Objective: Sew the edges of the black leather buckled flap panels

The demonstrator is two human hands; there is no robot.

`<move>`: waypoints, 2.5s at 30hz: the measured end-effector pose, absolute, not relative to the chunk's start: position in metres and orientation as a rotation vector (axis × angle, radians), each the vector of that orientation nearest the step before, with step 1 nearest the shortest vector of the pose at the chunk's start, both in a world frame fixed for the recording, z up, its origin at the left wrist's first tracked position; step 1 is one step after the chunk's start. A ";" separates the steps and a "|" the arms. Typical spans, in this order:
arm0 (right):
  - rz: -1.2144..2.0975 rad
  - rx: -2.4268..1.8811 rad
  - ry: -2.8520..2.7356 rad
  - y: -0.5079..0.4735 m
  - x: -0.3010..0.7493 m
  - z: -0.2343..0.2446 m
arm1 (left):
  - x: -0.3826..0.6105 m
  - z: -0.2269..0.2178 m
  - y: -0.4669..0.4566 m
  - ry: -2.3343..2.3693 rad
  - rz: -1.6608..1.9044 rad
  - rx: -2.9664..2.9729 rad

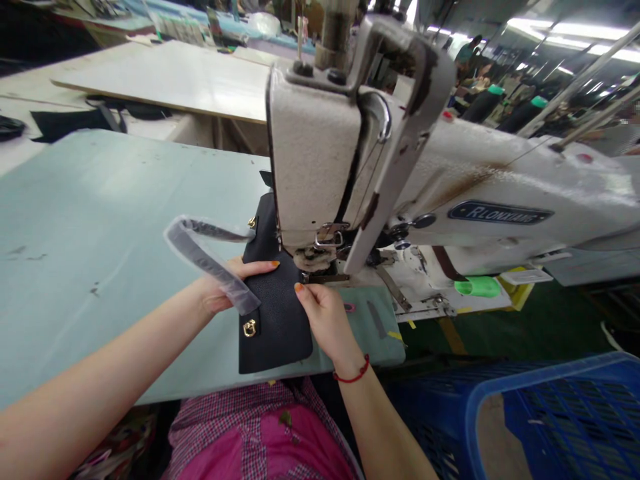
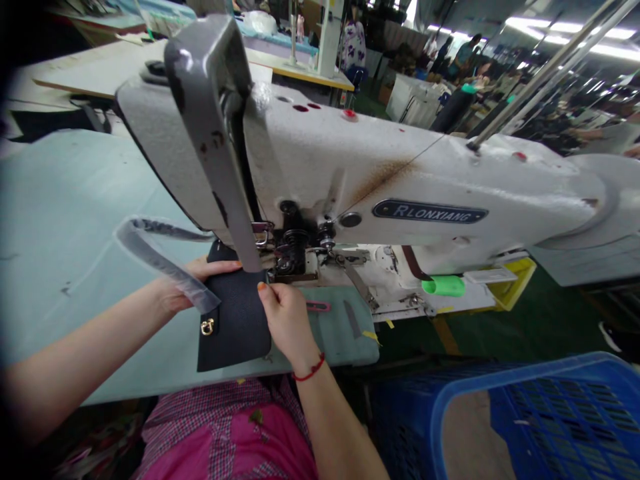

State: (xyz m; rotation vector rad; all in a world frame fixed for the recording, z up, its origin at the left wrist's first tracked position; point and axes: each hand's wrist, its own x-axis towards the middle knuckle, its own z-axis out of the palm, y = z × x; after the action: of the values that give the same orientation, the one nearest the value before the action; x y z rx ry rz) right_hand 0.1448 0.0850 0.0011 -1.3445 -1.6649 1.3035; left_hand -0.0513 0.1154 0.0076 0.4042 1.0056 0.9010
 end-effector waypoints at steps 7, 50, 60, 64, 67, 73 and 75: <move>1.323 -1.322 -1.639 0.086 0.144 -0.001 | -0.051 0.009 0.116 0.989 0.894 0.396; 0.422 -1.693 -2.330 0.108 0.174 0.055 | 0.046 0.024 0.049 1.109 1.431 -0.104; 0.557 -1.682 -2.274 0.108 0.171 0.052 | 0.034 0.012 0.055 1.184 1.422 -0.019; 0.733 -1.591 -2.192 0.106 0.173 0.048 | 0.022 0.014 0.061 1.223 1.381 0.058; 0.907 -1.472 -2.123 0.105 0.177 0.045 | 0.011 0.016 0.068 1.231 1.342 0.141; 1.148 -1.337 -1.957 0.099 0.177 0.032 | -0.019 0.014 0.087 1.225 1.179 0.283; 1.192 -1.323 -1.886 0.096 0.173 0.026 | -0.028 0.016 0.095 1.191 1.116 0.340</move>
State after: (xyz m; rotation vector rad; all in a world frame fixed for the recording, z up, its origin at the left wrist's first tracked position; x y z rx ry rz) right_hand 0.1733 0.0956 0.0265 -1.3229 -1.8863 1.1919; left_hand -0.0281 0.0954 0.0156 0.3404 1.1914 1.1156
